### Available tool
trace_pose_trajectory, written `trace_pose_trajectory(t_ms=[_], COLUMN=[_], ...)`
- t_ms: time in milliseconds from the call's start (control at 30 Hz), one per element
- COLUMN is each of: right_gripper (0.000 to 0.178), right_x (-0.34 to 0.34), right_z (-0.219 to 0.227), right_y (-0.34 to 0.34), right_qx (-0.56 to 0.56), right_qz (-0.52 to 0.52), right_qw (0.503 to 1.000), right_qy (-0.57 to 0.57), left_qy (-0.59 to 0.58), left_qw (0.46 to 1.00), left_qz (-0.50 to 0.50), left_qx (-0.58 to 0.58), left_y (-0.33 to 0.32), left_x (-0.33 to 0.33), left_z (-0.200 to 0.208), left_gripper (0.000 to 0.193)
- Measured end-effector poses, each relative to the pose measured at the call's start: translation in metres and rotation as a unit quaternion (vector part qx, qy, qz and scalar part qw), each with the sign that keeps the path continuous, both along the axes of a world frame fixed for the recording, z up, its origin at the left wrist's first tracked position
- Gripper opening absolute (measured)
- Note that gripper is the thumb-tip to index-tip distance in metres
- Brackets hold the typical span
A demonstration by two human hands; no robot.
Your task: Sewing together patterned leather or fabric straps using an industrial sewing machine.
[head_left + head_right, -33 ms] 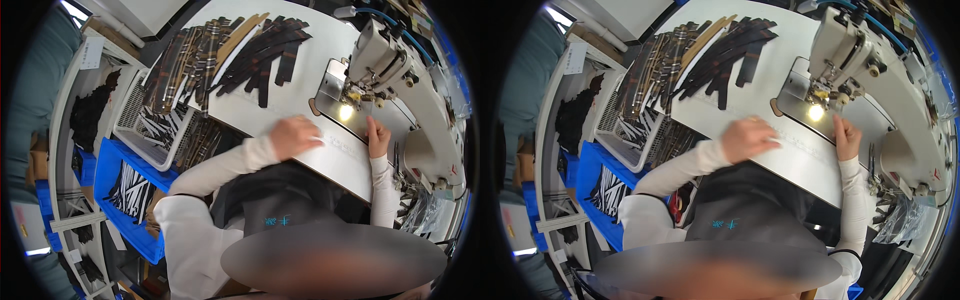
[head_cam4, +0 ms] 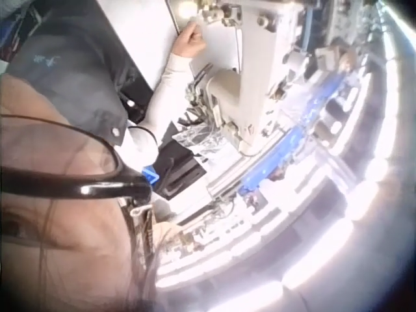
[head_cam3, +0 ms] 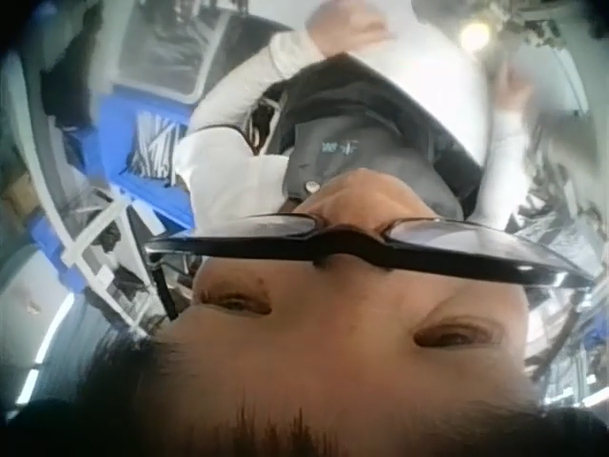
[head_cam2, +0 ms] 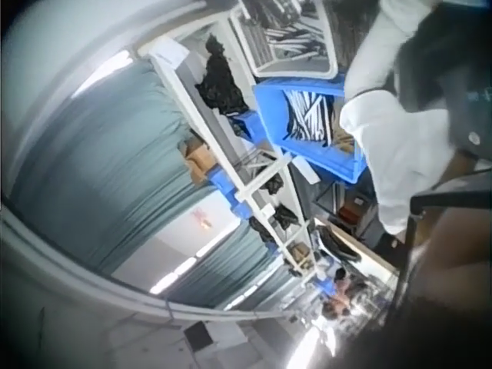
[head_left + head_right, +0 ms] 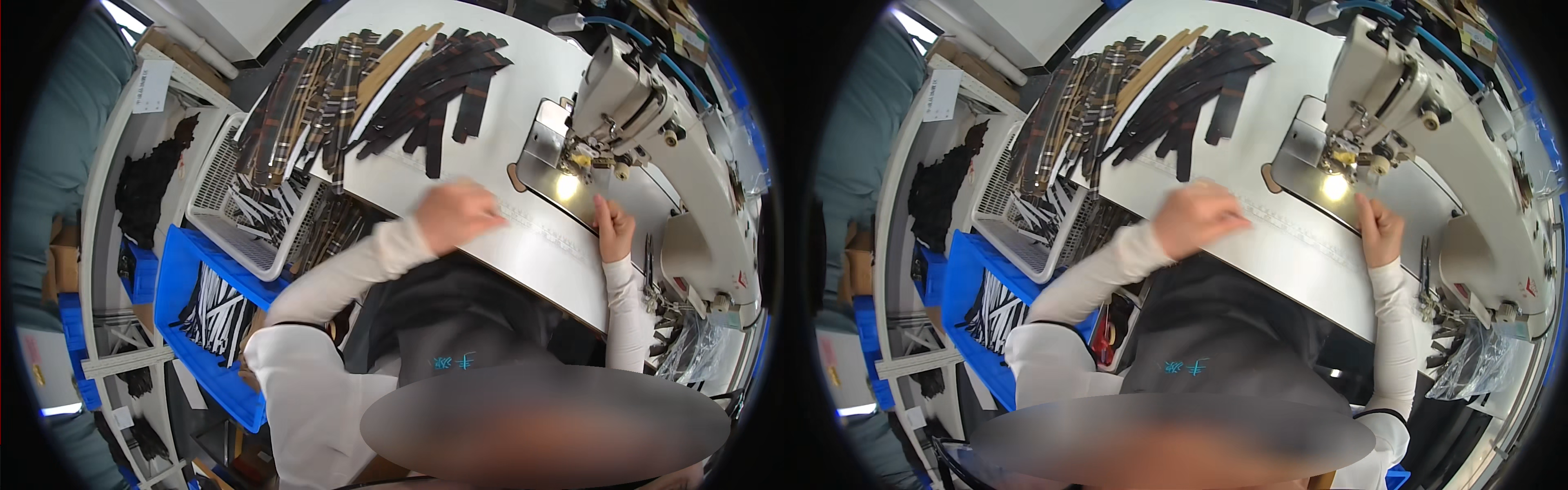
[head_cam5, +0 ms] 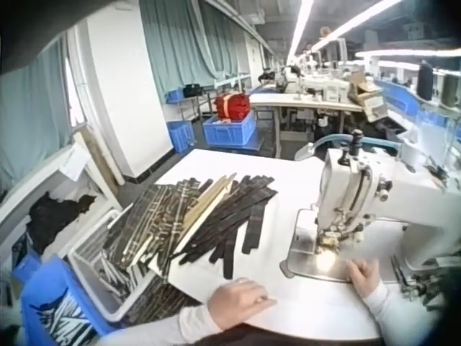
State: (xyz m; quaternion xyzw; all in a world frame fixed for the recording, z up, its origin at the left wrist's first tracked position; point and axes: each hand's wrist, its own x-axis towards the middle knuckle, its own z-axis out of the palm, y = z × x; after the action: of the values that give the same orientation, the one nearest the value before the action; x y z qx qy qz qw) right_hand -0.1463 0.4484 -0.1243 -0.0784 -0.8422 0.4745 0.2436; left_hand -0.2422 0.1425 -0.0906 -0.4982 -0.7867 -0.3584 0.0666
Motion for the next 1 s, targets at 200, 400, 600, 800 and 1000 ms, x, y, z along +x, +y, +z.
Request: trace_pose_trajectory(t_ms=[200,400,600,800,1000], right_gripper=[0.036,0.033,0.028,0.029,0.028], right_x=[-0.013,-0.058,-0.087,-0.085,-0.087], right_z=[0.009,0.011,0.025,0.021,0.017], right_y=[-0.056,-0.119,-0.162,-0.16,-0.155], right_qx=[0.114,0.095,0.139,0.031,0.01], right_qz=[0.098,0.166,0.211,0.191,0.168], right_qw=[0.989,0.981,0.967,0.98,0.984], right_qy=[0.011,0.01,0.005,-0.052,-0.064], left_qy=[0.064,0.146,0.09,0.067,0.043], left_qw=[0.954,0.951,0.914,0.883,0.874], left_qz=[0.268,0.229,0.311,0.384,0.415], left_qx=[-0.121,-0.146,-0.243,-0.26,-0.25], left_y=[-0.13,-0.123,-0.073,-0.044,-0.022], left_x=[-0.098,-0.156,-0.227,-0.27,-0.283], left_z=[0.032,0.017,0.01,0.0,-0.005], left_gripper=[0.013,0.009,0.027,0.021,0.025])
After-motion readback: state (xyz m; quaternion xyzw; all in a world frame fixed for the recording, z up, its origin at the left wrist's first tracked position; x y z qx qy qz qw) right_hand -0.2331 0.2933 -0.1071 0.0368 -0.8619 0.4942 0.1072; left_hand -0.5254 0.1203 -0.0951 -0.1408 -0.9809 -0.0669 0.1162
